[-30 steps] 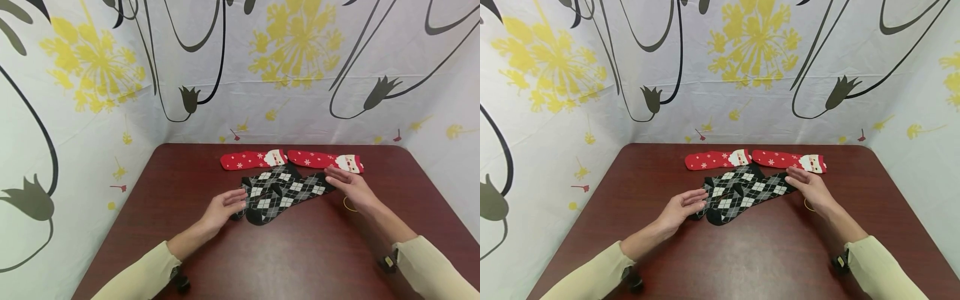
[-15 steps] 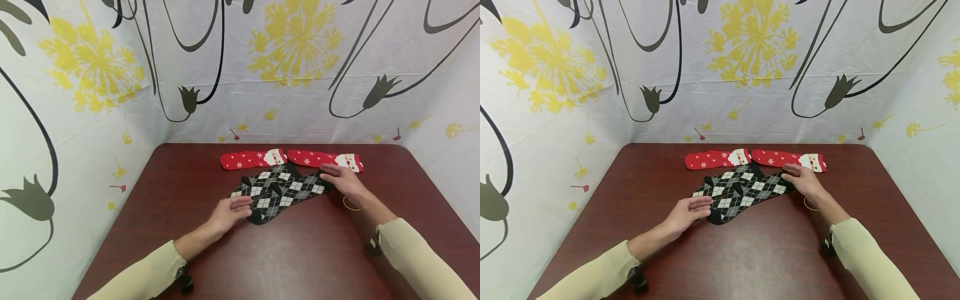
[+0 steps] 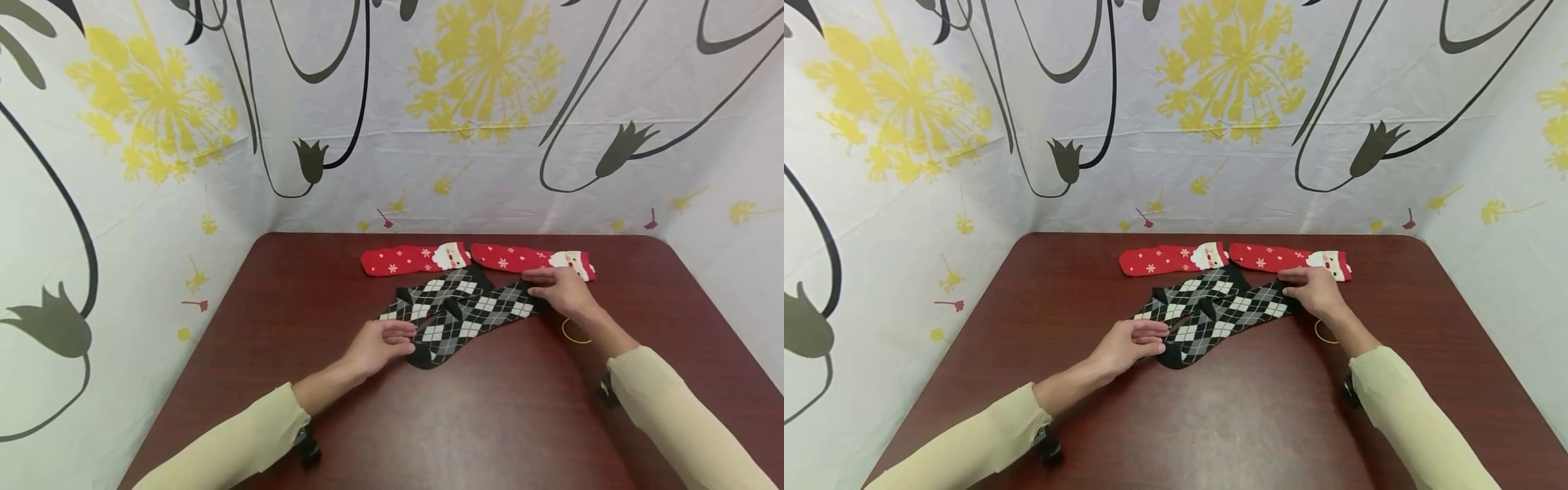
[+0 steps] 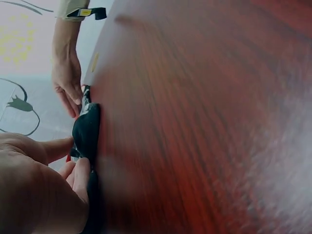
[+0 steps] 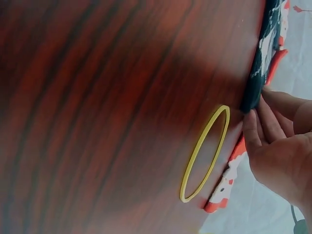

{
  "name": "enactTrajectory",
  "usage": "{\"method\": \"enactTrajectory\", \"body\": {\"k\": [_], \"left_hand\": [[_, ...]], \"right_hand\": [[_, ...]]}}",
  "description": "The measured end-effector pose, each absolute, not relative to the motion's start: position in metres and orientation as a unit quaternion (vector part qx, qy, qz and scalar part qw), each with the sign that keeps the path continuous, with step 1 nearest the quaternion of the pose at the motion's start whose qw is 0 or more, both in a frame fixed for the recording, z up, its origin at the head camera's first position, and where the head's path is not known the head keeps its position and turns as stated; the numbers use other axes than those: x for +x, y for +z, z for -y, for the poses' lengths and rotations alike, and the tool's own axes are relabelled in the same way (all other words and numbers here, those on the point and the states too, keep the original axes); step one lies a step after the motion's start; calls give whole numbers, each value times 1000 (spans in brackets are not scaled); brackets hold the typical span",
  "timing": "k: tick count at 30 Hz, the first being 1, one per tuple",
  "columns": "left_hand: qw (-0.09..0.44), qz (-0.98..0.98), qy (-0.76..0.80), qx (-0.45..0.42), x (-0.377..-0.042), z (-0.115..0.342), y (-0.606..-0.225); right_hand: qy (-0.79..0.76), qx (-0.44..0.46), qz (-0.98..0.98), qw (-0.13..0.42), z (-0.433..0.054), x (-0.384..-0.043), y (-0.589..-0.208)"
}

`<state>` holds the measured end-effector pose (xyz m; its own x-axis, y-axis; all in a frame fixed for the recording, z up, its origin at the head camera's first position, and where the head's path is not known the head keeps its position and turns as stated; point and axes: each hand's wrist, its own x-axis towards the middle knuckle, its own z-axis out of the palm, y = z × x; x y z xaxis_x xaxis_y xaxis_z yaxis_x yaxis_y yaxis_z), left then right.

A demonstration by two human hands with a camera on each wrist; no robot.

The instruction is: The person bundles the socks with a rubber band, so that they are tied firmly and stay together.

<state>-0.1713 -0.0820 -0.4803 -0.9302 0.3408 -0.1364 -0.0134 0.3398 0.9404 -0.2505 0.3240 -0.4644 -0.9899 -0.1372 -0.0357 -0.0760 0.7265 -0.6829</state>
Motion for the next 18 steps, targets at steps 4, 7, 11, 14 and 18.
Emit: {"method": "enactTrajectory", "body": {"k": [4,7,11,14,18], "left_hand": [[130,-844,506,125,-172,78,-480],[96,-868,465,147,-171,74,-480],[64,-884,434,160,-168,70,-481],[55,-894,414,162,-168,69,-483],[53,-902,395,166,-167,70,-484]], "right_hand": [[-362,-71,-929,20,-326,-252,-465],[-364,-67,-929,9,-325,-253,-466],[-354,-63,-933,-6,-323,-252,-465],[-339,-58,-939,-7,-320,-251,-465],[-330,-53,-943,0,-317,-251,-466]]}}
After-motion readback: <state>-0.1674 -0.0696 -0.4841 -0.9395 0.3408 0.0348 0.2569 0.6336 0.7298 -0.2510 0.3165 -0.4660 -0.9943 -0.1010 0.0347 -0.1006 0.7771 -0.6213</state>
